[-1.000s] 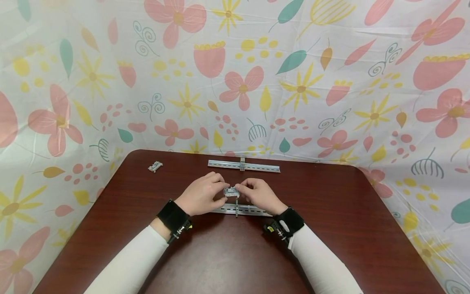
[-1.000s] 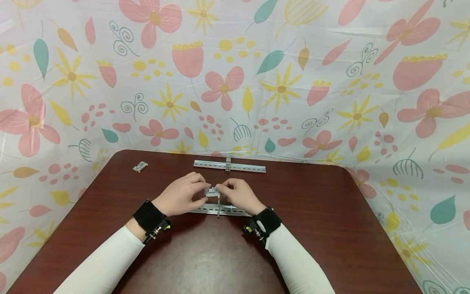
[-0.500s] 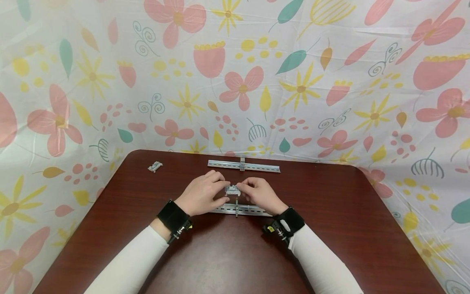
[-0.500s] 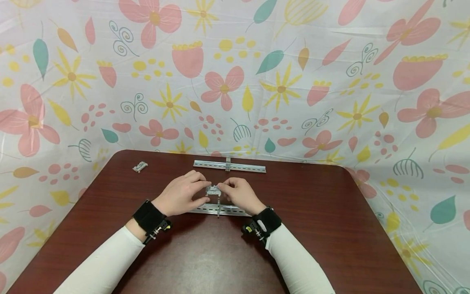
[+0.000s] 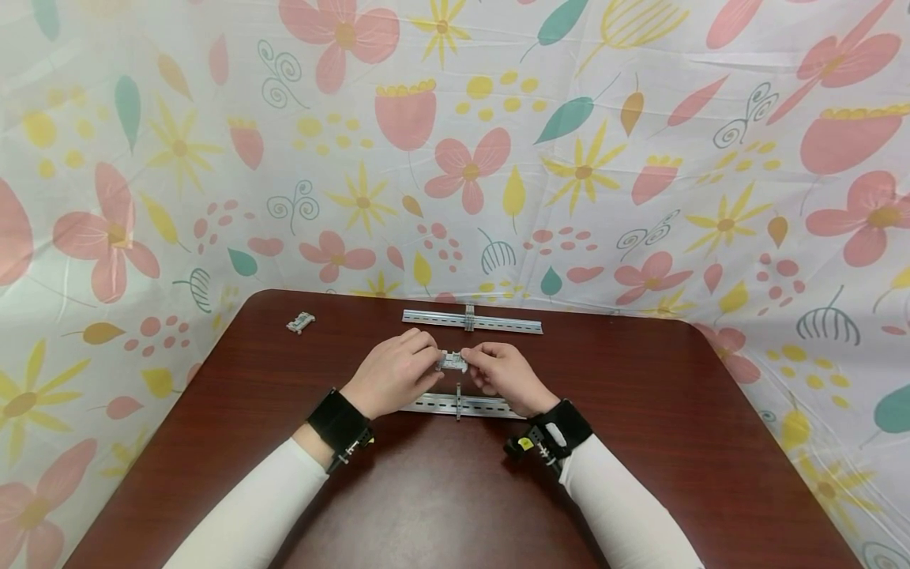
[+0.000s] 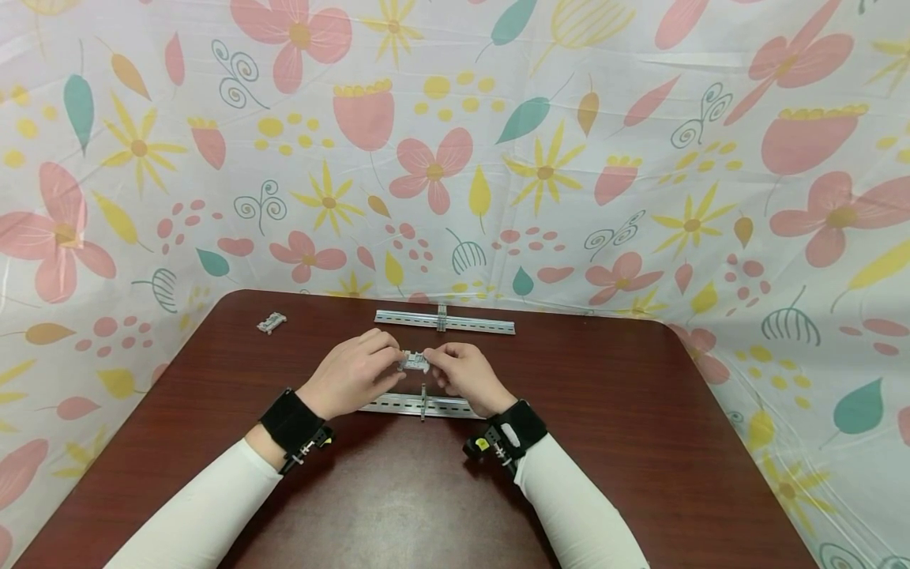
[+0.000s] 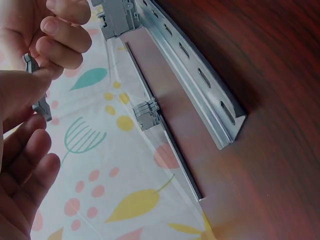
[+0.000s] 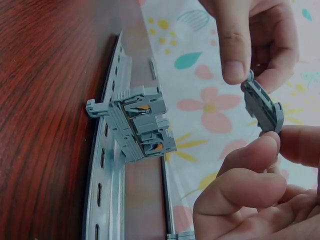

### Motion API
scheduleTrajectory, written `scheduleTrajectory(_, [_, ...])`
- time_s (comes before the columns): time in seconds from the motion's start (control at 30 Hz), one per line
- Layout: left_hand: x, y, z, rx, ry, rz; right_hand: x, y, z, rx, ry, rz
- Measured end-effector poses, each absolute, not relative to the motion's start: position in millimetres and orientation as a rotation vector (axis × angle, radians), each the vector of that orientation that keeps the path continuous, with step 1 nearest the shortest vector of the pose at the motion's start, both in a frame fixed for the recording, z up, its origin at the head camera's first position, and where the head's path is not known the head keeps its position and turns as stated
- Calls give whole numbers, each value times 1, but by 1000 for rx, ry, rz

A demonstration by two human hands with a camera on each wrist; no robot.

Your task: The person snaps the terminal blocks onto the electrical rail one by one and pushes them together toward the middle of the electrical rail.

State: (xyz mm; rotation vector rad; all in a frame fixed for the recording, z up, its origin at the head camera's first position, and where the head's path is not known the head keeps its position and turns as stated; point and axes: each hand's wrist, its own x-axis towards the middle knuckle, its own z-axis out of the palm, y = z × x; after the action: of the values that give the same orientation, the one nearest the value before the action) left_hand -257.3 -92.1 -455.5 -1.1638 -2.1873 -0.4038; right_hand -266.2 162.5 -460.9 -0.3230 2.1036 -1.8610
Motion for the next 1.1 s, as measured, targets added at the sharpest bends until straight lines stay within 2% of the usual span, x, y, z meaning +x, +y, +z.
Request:
scheduleTrajectory(0.27, [-257, -93, -457, -1104, -2212, -550, -263, 162, -460, -367, 2078, -1896])
scheduleTrajectory(0.77, [-248, -91, -451, -756, -2440, -1407, -262, 158, -458, -481, 2087, -2008])
scheduleTrajectory(1.1, [-245, -88, -445, -603, -2415, -1713, -257, 157, -456, -620, 2313, -1960])
